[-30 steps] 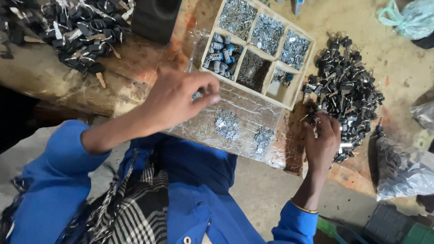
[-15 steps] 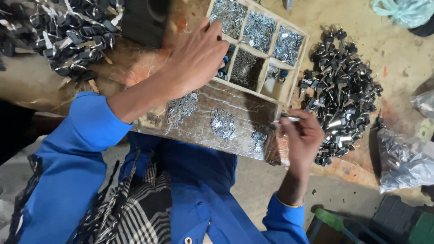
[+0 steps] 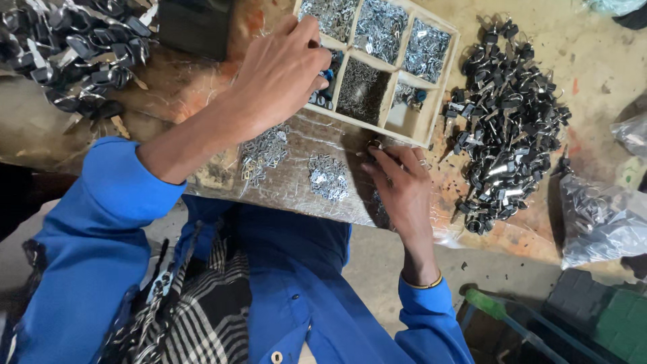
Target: The person sits at a workbench assembling small metal components. They pick parts from a compartment tray and from piles on the bench, fit the pieces together by hand, and set completed assemblies down on the bench, repeating the process with new parts.
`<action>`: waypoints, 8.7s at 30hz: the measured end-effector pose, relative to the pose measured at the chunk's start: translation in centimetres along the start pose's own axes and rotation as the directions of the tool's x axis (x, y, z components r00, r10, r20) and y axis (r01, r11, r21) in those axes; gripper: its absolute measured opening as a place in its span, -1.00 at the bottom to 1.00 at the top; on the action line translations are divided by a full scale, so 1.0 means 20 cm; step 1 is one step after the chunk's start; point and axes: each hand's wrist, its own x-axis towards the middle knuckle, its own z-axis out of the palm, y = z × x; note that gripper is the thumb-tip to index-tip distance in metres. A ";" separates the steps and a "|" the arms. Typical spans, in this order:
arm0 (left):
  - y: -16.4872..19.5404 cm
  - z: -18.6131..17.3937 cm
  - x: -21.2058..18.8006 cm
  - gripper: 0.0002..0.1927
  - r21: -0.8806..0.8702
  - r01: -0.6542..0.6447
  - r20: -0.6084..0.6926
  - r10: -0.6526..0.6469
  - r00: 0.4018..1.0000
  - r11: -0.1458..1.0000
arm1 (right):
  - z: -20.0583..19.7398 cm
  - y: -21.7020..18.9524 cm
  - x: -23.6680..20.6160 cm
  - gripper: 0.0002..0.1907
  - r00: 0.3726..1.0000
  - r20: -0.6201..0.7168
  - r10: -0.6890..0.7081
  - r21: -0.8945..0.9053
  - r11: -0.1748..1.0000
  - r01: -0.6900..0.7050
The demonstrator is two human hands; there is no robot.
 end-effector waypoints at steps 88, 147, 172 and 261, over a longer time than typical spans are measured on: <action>-0.01 0.07 0.14 -0.75 -0.915 0.157 0.044 -0.294 0.955 0.371 | 0.17 0.28 0.66 -0.91 0.960 0.230 0.162 0.969 0.058 -0.242; -0.02 0.09 0.12 -0.80 -0.909 0.106 -0.007 -0.270 0.963 0.403 | 0.19 0.23 0.62 -0.81 0.952 0.296 0.082 0.949 0.089 -0.302; -0.03 0.10 0.11 -0.81 -0.890 0.056 -0.067 -0.251 0.966 0.452 | 0.19 0.23 0.61 -0.89 0.987 0.102 0.120 0.880 0.451 -0.146; -0.01 0.12 0.10 -0.85 -0.864 0.049 -0.104 -0.272 0.957 0.501 | 0.17 0.25 0.61 -0.92 0.974 -0.009 0.226 0.872 0.478 -0.103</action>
